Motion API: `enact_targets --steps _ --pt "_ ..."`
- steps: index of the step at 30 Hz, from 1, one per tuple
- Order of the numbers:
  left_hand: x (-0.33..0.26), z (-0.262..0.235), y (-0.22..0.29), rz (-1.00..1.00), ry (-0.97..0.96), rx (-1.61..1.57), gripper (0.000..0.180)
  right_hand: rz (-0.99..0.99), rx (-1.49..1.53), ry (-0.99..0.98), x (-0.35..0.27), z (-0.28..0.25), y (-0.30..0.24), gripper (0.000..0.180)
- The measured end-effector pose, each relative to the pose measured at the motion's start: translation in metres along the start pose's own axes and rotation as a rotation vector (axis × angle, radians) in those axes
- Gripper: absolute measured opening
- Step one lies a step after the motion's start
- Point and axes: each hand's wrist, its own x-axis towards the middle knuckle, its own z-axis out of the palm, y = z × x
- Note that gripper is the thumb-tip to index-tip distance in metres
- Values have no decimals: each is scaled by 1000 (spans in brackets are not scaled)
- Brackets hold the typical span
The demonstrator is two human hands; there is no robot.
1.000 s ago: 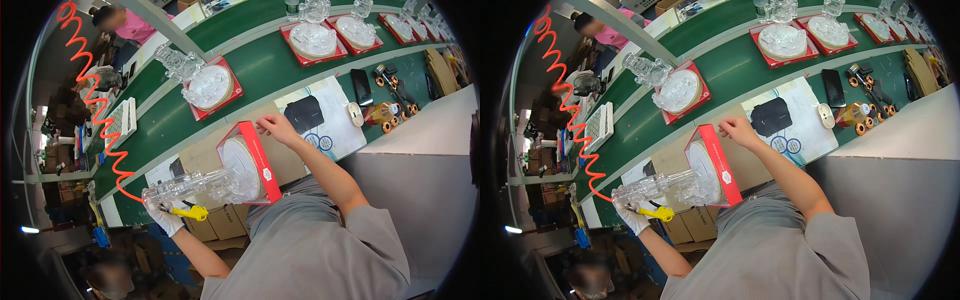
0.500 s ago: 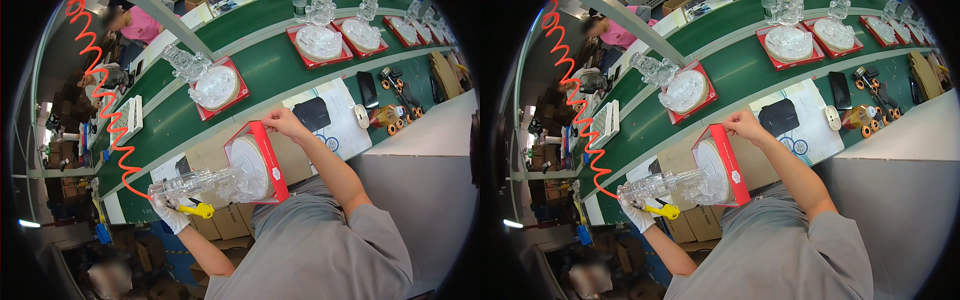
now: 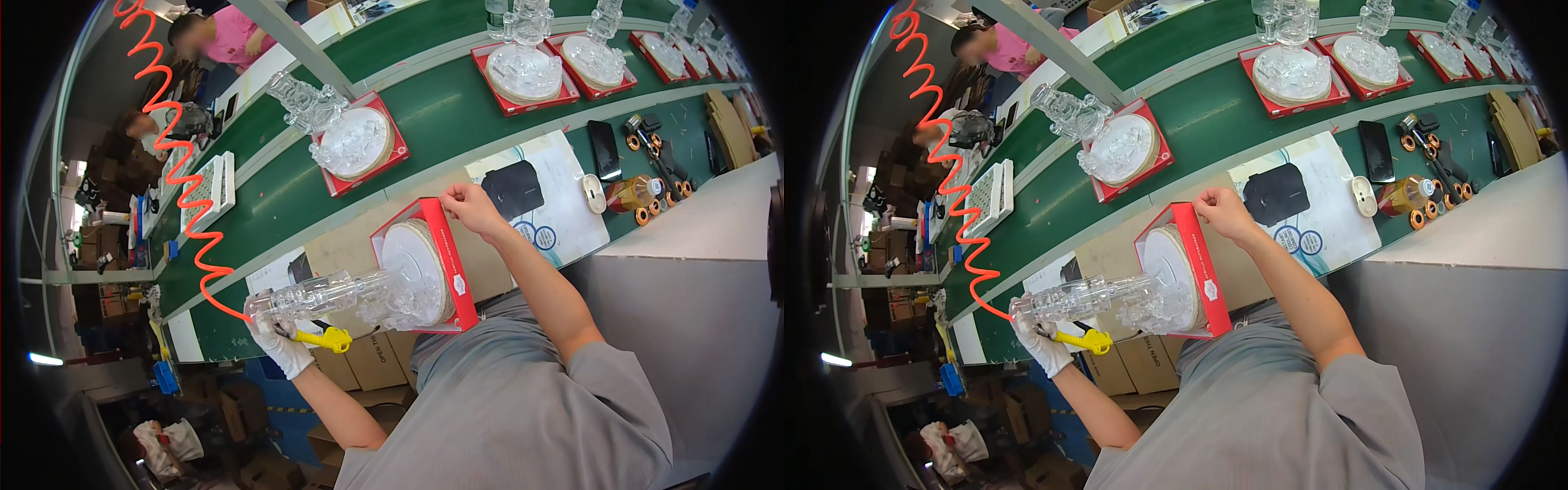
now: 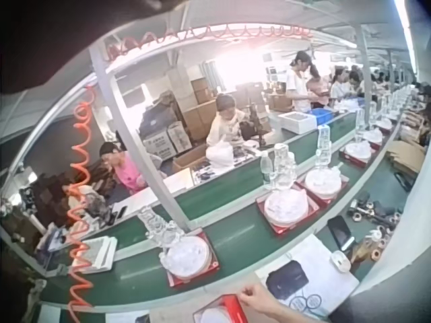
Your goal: The person cleans acrylic hookahs by blowing debris off the components with an air blow gun and positioning the pieces onto packaging trays by hand.
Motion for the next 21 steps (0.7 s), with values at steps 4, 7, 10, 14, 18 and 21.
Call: enact_targets --steps 4,7,10,14,18,21 --pt "-4 21 9 27 27 39 50 -85 -54 142 4 5 21 16" --pt "-3 22 9 39 42 55 50 -148 17 287 8 22 33 17" --pt "-1 14 5 46 50 61 49 -179 72 437 6 27 33 15" --pt "0 5 -1 -5 79 33 47 -126 251 358 -5 8 12 19" --pt "1 1 -4 11 48 24 47 -131 327 224 -26 -29 25 27" --pt "2 5 -11 103 78 75 43 25 200 265 -66 -66 45 30"
